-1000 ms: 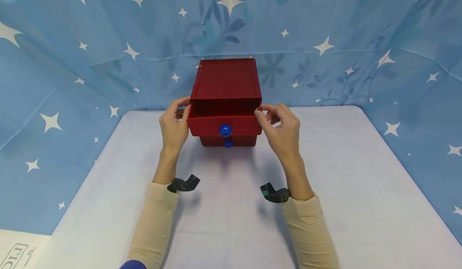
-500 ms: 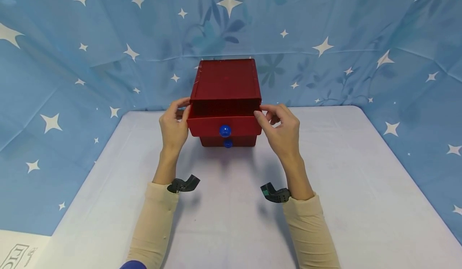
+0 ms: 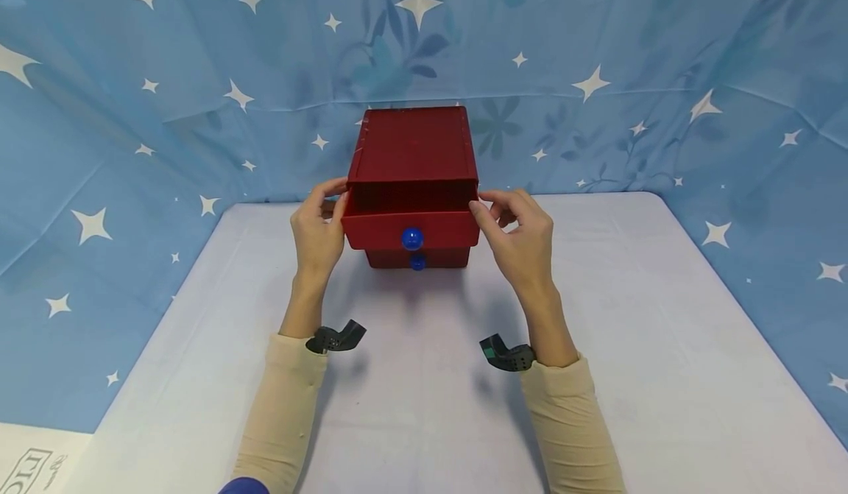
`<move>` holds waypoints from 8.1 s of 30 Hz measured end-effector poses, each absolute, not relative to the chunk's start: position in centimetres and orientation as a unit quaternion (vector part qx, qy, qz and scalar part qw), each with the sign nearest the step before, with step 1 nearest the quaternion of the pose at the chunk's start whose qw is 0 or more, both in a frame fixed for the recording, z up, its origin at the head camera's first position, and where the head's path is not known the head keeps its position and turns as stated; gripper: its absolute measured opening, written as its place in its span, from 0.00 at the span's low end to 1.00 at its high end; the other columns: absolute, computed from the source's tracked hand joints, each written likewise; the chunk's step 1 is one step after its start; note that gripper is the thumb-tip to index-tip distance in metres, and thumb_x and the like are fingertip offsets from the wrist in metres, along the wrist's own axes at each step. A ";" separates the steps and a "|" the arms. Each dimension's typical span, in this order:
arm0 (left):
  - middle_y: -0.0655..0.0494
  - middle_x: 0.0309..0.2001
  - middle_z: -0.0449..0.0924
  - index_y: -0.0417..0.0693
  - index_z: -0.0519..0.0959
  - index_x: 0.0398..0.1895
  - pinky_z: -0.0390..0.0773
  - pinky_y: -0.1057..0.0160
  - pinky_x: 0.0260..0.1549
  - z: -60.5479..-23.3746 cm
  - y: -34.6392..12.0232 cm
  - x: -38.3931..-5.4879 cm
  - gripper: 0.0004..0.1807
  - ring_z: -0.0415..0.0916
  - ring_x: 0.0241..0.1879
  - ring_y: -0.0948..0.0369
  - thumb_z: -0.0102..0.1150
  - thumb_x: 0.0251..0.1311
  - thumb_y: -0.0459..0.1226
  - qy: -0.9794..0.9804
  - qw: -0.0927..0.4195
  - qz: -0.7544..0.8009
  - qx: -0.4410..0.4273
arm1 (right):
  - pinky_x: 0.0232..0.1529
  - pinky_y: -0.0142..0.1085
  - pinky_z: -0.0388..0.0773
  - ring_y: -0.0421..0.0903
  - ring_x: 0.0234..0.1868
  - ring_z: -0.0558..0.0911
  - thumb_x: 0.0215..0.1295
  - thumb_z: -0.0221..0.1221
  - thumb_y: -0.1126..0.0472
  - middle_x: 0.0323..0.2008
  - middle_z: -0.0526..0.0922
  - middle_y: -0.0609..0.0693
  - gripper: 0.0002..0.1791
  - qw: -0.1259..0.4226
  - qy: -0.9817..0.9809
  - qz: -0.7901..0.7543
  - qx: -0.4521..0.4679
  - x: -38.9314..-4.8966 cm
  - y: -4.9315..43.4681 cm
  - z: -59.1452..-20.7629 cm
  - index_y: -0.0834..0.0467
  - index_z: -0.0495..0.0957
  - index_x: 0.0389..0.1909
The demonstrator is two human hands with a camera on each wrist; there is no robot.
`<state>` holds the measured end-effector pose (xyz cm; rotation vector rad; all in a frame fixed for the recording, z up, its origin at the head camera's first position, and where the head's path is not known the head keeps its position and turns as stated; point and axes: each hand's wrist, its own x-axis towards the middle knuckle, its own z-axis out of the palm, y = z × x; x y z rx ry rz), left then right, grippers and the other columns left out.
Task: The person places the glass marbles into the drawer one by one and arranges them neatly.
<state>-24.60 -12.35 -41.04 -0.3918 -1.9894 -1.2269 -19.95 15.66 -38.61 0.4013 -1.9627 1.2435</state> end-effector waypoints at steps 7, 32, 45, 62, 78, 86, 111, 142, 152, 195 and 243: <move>0.46 0.50 0.86 0.40 0.81 0.54 0.86 0.57 0.39 -41.1 -12.4 -24.5 0.13 0.85 0.33 0.52 0.56 0.71 0.34 -0.778 0.379 -0.477 -0.151 | 0.36 0.23 0.70 0.31 0.31 0.73 0.62 0.68 0.64 0.26 0.77 0.55 0.12 0.380 -0.774 0.484 0.151 -19.6 15.9 -38.4 0.62 0.87 0.46; 0.45 0.50 0.86 0.40 0.81 0.54 0.86 0.57 0.41 -40.9 -12.2 -24.7 0.13 0.85 0.34 0.51 0.56 0.71 0.34 -0.776 0.383 -0.476 -0.155 | 0.36 0.25 0.69 0.31 0.31 0.73 0.62 0.68 0.65 0.25 0.76 0.57 0.11 0.388 -0.767 0.488 0.152 -19.4 16.4 -38.0 0.63 0.86 0.45; 0.45 0.49 0.86 0.40 0.81 0.54 0.84 0.59 0.38 -41.1 -12.2 -24.8 0.13 0.84 0.32 0.52 0.55 0.71 0.34 -0.776 0.387 -0.473 -0.155 | 0.36 0.26 0.70 0.31 0.32 0.73 0.64 0.66 0.64 0.26 0.76 0.56 0.11 0.381 -0.773 0.486 0.146 -19.2 16.3 -37.9 0.63 0.86 0.46; 0.46 0.49 0.86 0.40 0.81 0.54 0.84 0.63 0.38 -41.0 -12.3 -24.9 0.13 0.85 0.33 0.54 0.55 0.71 0.34 -0.777 0.390 -0.469 -0.156 | 0.36 0.27 0.70 0.31 0.32 0.72 0.62 0.67 0.66 0.26 0.76 0.57 0.11 0.382 -0.769 0.490 0.149 -19.4 16.4 -38.1 0.64 0.86 0.45; 0.45 0.49 0.86 0.39 0.81 0.54 0.85 0.60 0.39 -41.0 -12.2 -25.0 0.13 0.85 0.33 0.53 0.55 0.71 0.33 -0.775 0.386 -0.476 -0.153 | 0.37 0.25 0.70 0.30 0.32 0.73 0.62 0.66 0.67 0.26 0.77 0.58 0.10 0.380 -0.772 0.487 0.148 -19.4 16.5 -38.0 0.64 0.86 0.44; 0.45 0.49 0.86 0.40 0.81 0.54 0.84 0.63 0.39 -40.9 -12.2 -24.9 0.13 0.84 0.33 0.55 0.55 0.71 0.34 -0.779 0.387 -0.468 -0.154 | 0.37 0.25 0.70 0.31 0.32 0.73 0.63 0.66 0.67 0.27 0.77 0.56 0.11 0.373 -0.775 0.487 0.152 -19.0 16.6 -37.9 0.63 0.86 0.46; 0.46 0.50 0.86 0.40 0.81 0.55 0.83 0.64 0.39 -40.8 -12.2 -24.8 0.13 0.84 0.33 0.55 0.55 0.71 0.34 -0.779 0.384 -0.471 -0.153 | 0.39 0.26 0.69 0.29 0.33 0.72 0.62 0.66 0.69 0.28 0.79 0.59 0.12 0.384 -0.780 0.471 0.150 -17.8 17.0 -37.0 0.65 0.85 0.46; 0.44 0.50 0.86 0.39 0.80 0.55 0.85 0.56 0.40 -40.9 -12.3 -24.7 0.13 0.84 0.33 0.52 0.55 0.71 0.34 -0.778 0.379 -0.475 -0.157 | 0.39 0.24 0.71 0.30 0.33 0.73 0.60 0.66 0.69 0.26 0.78 0.56 0.11 0.396 -0.773 0.462 0.178 -16.5 17.3 -36.3 0.64 0.86 0.43; 0.45 0.50 0.86 0.40 0.80 0.55 0.86 0.59 0.40 -40.9 -12.3 -24.7 0.14 0.84 0.32 0.53 0.55 0.72 0.35 -0.781 0.375 -0.475 -0.155 | 0.40 0.23 0.71 0.28 0.33 0.74 0.59 0.66 0.70 0.26 0.78 0.56 0.11 0.397 -0.774 0.457 0.186 -16.2 17.3 -36.2 0.64 0.86 0.44; 0.45 0.51 0.85 0.40 0.80 0.55 0.86 0.58 0.41 -41.1 -12.4 -24.7 0.14 0.84 0.32 0.54 0.55 0.71 0.34 -0.781 0.380 -0.470 -0.156 | 0.40 0.18 0.69 0.33 0.31 0.72 0.52 0.70 0.73 0.24 0.79 0.54 0.13 0.365 -0.820 0.388 0.207 -15.8 19.4 -39.4 0.64 0.86 0.41; 0.43 0.49 0.86 0.39 0.80 0.54 0.86 0.57 0.39 -41.0 -12.5 -24.6 0.13 0.85 0.32 0.52 0.55 0.71 0.34 -0.778 0.385 -0.469 -0.162 | 0.39 0.14 0.70 0.34 0.32 0.74 0.55 0.69 0.71 0.27 0.79 0.49 0.13 0.292 -0.867 0.352 0.197 -15.4 22.4 -43.8 0.63 0.84 0.43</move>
